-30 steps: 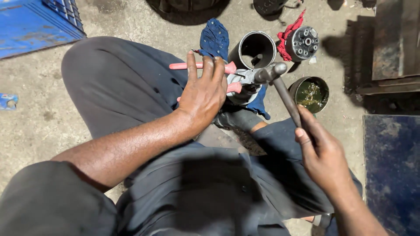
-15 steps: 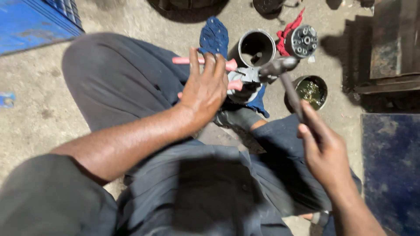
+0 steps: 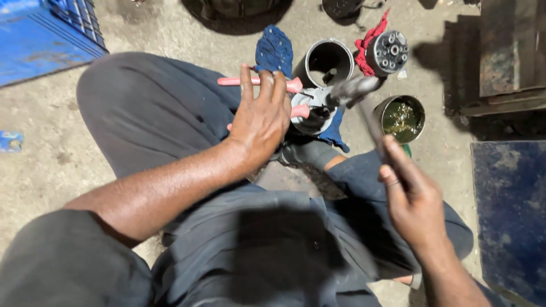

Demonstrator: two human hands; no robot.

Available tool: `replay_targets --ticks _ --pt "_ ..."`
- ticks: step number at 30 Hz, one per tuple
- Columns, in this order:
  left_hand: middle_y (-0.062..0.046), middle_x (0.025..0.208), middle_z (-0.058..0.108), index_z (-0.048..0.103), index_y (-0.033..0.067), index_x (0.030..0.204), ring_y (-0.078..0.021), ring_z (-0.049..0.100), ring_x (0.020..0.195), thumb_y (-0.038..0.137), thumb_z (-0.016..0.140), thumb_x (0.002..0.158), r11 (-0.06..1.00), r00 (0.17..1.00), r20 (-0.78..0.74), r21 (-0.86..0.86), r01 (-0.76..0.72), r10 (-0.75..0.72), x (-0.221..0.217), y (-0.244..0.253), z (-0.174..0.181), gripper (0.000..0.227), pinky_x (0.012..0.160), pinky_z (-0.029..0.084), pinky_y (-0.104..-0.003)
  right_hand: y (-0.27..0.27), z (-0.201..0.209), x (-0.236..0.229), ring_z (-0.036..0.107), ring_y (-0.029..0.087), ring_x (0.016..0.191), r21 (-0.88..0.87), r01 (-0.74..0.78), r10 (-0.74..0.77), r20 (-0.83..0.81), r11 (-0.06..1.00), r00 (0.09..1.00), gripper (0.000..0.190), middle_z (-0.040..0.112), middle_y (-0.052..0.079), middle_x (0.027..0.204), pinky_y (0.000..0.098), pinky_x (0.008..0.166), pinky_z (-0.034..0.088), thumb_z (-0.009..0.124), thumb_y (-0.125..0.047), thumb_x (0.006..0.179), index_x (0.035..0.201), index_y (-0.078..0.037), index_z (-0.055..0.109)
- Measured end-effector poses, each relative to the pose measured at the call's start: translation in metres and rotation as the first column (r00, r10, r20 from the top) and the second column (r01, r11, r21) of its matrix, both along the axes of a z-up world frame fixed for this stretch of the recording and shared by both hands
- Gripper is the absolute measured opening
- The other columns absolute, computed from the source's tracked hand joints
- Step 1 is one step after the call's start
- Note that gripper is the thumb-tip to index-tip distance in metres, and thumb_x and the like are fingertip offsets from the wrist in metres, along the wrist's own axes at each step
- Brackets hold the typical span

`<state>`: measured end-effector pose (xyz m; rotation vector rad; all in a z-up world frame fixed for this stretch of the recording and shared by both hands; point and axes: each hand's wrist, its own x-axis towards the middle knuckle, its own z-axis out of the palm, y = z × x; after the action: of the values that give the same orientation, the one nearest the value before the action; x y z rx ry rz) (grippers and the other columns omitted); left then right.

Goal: Repairing and reassembling internal components of a mechanical compressor or pump assembly.

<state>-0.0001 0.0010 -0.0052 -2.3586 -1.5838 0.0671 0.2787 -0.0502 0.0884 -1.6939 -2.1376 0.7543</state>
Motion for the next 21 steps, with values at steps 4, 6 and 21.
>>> replay_targets --ticks 4,6,21 --pt "-0.025 0.135 0.052 0.065 -0.0059 0.127 -0.0431 0.046 0.129 0.024 0.057 0.090 1.000 1.000 0.007 0.014 -0.012 0.012 0.003 -0.001 0.004 0.049 0.111 0.023 -0.073 -0.008 -0.003 0.009 0.062 0.021 0.080 -0.020 0.268 -0.260 -0.325 0.963 0.909 0.052 0.069 0.019 0.121 0.0332 0.071 0.051 0.063 -0.004 0.102 0.153 -0.008 0.055" --pt "-0.025 0.134 0.053 0.065 -0.0052 0.126 -0.0426 0.046 0.128 0.024 0.057 0.087 1.000 1.000 -0.015 -0.004 -0.010 0.010 0.003 -0.001 0.004 0.050 0.111 0.023 -0.073 -0.007 -0.002 0.001 0.055 0.022 0.072 -0.085 0.416 -0.410 -0.432 0.905 0.803 0.054 0.068 0.023 0.105 0.0337 0.066 0.045 0.063 -0.005 0.104 0.157 -0.010 0.054" --pt "-0.025 0.133 0.054 0.066 -0.0056 0.124 -0.0422 0.048 0.126 0.024 0.057 0.086 0.999 0.998 -0.048 -0.006 0.038 -0.039 0.001 0.006 0.000 0.049 0.109 0.026 -0.073 0.007 -0.002 -0.012 0.069 0.030 0.116 0.266 -0.155 0.141 0.072 0.951 0.987 0.047 0.068 0.018 0.135 0.0378 0.095 0.055 0.069 -0.003 0.096 0.142 -0.005 0.061"
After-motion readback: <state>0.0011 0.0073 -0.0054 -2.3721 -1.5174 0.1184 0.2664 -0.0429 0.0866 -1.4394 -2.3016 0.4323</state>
